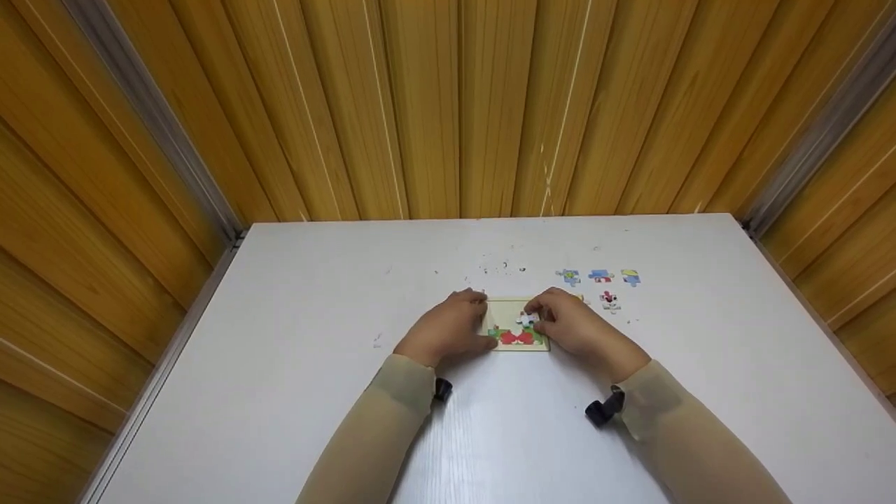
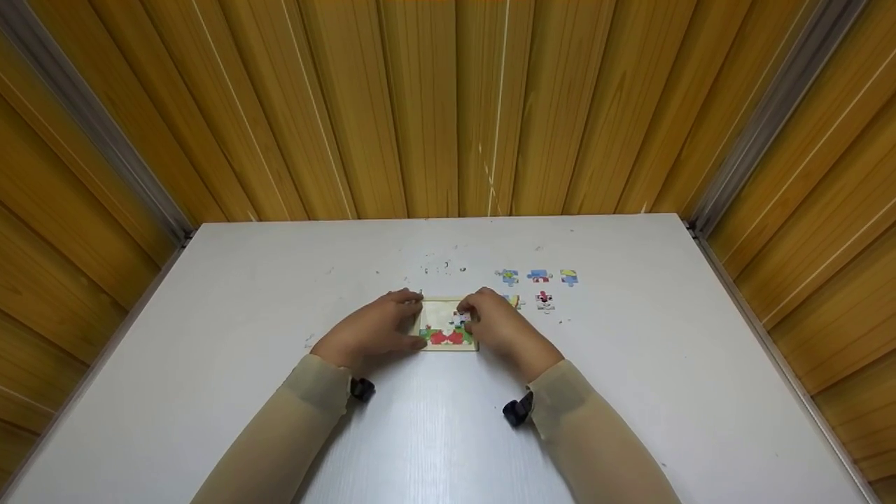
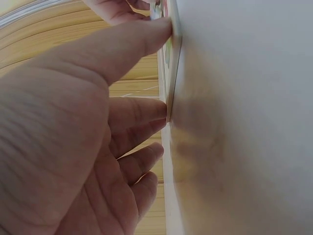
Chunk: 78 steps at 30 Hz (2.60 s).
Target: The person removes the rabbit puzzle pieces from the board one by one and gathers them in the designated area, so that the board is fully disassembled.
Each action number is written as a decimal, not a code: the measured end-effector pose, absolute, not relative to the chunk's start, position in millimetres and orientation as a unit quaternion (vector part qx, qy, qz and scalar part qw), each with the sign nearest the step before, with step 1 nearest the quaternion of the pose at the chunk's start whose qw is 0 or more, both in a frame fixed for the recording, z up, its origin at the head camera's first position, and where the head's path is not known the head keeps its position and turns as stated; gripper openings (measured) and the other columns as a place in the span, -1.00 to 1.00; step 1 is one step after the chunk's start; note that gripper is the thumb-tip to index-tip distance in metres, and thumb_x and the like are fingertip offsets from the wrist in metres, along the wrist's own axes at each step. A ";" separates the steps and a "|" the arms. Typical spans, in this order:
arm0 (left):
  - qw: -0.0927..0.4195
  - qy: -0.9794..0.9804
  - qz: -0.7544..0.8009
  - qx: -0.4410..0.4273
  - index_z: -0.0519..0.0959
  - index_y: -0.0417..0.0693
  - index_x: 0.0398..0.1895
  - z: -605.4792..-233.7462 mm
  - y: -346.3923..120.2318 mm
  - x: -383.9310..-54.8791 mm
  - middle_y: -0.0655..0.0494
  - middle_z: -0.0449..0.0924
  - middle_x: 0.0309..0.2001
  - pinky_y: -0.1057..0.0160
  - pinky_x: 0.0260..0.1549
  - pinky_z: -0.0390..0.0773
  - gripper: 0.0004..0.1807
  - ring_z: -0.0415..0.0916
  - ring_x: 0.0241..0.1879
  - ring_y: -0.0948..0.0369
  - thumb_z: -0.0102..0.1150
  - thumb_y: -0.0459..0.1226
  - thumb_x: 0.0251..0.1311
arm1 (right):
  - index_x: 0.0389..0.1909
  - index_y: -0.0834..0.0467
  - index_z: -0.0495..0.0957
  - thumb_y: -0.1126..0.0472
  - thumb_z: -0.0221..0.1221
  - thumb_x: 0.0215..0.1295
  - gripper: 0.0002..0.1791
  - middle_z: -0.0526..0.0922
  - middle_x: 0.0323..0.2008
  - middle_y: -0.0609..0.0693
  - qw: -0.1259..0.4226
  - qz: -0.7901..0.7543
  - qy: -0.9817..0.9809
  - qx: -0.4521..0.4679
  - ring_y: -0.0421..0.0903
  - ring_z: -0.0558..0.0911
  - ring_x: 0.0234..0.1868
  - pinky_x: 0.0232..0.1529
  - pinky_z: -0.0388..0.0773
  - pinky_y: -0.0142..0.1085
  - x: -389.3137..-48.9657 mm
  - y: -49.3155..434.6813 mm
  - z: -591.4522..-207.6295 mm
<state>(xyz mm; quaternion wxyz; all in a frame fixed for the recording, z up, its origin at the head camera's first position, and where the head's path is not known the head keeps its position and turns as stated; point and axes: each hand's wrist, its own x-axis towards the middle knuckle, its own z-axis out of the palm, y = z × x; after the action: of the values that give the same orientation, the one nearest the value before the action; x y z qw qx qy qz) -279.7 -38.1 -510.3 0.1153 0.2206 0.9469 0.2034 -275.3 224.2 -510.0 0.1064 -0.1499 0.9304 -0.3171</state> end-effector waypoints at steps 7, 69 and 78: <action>0.116 0.947 0.205 0.217 0.61 -0.10 0.58 -510.5 -37.9 -278.5 0.10 0.44 0.71 0.03 0.78 0.32 -0.23 0.25 0.79 0.05 0.57 0.02 0.40 | 0.30 0.09 0.72 0.27 0.28 0.66 -0.70 0.68 0.18 0.09 0.110 -0.324 0.926 -0.157 0.04 0.59 0.11 0.16 0.53 -0.07 -279.7 233.9 -505.0; 0.112 0.946 0.208 0.220 0.62 -0.12 0.56 -510.5 -35.0 -276.9 0.11 0.41 0.72 0.09 0.79 0.29 -0.24 0.22 0.80 0.06 0.57 0.00 0.39 | 0.47 0.34 0.54 0.44 0.08 0.59 -0.52 0.35 0.51 0.58 0.117 -0.229 0.965 -0.054 0.68 0.32 0.57 0.60 0.21 0.63 -284.8 396.4 -490.2; 0.118 0.947 0.209 0.216 0.59 -0.11 0.59 -509.0 -35.3 -276.2 0.12 0.40 0.73 0.08 0.79 0.28 -0.20 0.20 0.81 0.07 0.57 0.01 0.37 | 0.49 0.24 0.58 0.25 0.20 0.67 -0.54 0.43 0.53 0.41 0.113 -0.255 0.957 -0.078 0.28 0.60 0.18 0.19 0.67 0.18 -284.9 358.1 -478.3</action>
<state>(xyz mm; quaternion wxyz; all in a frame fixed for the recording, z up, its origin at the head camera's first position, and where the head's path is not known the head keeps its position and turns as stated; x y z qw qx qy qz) -276.2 -35.3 -509.0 0.1182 0.2155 0.9465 0.2091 -284.9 358.1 -478.3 0.1132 -0.0784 0.9572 -0.2547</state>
